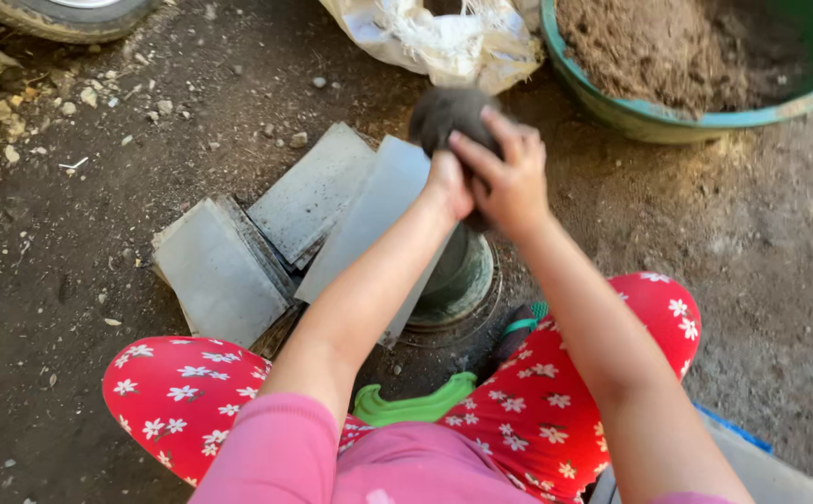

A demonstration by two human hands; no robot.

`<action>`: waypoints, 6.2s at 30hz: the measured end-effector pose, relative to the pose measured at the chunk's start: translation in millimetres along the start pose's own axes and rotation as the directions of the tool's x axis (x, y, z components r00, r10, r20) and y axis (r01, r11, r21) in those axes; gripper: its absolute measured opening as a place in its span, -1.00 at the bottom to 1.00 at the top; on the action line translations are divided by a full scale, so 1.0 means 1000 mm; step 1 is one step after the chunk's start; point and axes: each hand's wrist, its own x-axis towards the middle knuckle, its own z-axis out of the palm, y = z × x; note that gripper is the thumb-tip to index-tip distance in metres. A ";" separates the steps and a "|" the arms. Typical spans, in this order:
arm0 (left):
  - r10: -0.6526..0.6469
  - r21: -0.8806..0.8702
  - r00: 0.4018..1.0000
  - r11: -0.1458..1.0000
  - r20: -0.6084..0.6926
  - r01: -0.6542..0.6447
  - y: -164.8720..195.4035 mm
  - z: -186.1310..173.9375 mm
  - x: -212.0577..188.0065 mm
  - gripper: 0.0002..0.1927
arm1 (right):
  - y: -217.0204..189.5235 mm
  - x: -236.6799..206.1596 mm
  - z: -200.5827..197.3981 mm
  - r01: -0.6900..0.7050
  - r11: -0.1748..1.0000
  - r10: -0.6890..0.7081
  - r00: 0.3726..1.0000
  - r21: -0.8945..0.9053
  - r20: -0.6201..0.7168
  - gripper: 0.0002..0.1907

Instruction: The person sits on the ground and wipes rectangular tiles with a dark cloth. They handle the tiles one at a time, wiping both sides and stacking the cleaned tiles to the right.

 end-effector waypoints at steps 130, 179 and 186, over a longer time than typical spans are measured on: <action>0.892 0.746 0.438 0.365 -0.109 -0.557 0.107 -0.220 -0.221 -0.96 | 0.077 0.008 0.014 -0.788 0.493 0.738 0.603 0.368 0.303 -0.39; 0.597 0.762 0.581 0.644 -0.552 0.063 0.032 -0.282 -0.277 -0.68 | -0.045 0.054 0.001 -0.519 0.723 0.334 0.840 0.456 0.427 -0.40; 0.184 0.238 0.740 0.971 -0.646 -0.033 0.002 -0.283 -0.234 -0.66 | -0.229 -0.021 0.141 -0.261 0.961 0.238 0.627 -0.088 0.742 -0.54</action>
